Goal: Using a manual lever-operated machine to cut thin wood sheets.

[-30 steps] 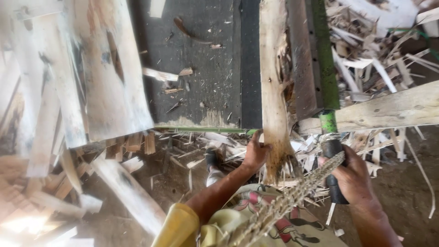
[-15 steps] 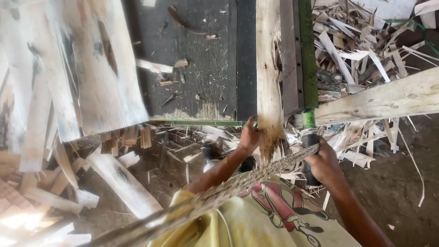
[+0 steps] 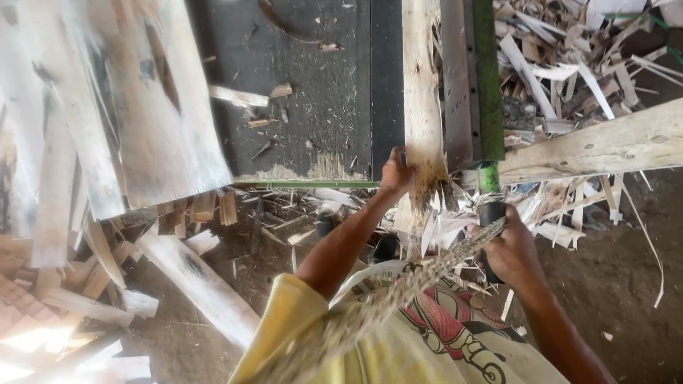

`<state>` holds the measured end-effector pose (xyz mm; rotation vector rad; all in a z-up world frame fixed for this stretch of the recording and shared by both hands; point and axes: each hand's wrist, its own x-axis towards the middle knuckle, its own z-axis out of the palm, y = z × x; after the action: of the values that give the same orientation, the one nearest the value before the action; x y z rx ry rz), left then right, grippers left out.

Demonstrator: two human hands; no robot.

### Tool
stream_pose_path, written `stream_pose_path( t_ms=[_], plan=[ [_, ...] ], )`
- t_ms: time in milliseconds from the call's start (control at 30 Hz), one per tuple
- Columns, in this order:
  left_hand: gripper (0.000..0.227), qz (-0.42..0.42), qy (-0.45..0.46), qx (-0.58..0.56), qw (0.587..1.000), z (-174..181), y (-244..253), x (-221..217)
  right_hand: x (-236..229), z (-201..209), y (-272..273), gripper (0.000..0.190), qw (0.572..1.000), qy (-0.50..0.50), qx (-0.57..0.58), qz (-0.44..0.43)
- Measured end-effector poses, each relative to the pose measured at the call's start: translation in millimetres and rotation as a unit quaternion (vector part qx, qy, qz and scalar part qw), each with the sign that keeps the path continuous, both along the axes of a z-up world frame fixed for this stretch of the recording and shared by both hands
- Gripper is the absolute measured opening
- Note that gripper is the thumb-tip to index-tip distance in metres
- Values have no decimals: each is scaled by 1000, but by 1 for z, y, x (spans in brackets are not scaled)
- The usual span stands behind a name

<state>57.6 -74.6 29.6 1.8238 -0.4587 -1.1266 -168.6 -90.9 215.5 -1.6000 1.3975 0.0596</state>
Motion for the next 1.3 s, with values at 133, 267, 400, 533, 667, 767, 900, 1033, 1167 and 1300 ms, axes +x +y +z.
stream_pose_path(
  t_ms=[133,267,400,533,667,767,900,1033,1167,1300],
  plan=[
    [48,7,29,17,999,-3,-5,3,-11,-82,4,54,996,-13,-91,22],
    [47,-2,-76,-10,997,-59,-7,-12,-26,-153,-2,50,991,-16,-117,71],
    [42,7,-150,-11,989,-70,-14,0,-12,-119,-4,58,996,26,-68,45],
    [41,18,-120,-9,993,-69,-23,16,-3,-59,0,60,998,46,-33,40],
    [43,39,-106,-26,993,-48,-42,41,-10,-46,-8,64,998,36,-17,42],
    [44,30,-10,25,999,-26,-51,51,-13,-38,-10,65,984,82,-91,130],
    [45,32,-9,17,999,-43,-60,54,-6,-23,1,57,993,41,-89,72],
    [42,59,-37,-32,997,-45,-53,70,1,-26,6,58,997,61,-34,29],
    [41,80,68,-61,993,-15,23,49,-51,-101,-1,70,950,-242,170,-105],
    [34,-65,-154,-71,983,-38,71,20,-45,-207,-20,67,817,-488,283,-121]
  ],
)
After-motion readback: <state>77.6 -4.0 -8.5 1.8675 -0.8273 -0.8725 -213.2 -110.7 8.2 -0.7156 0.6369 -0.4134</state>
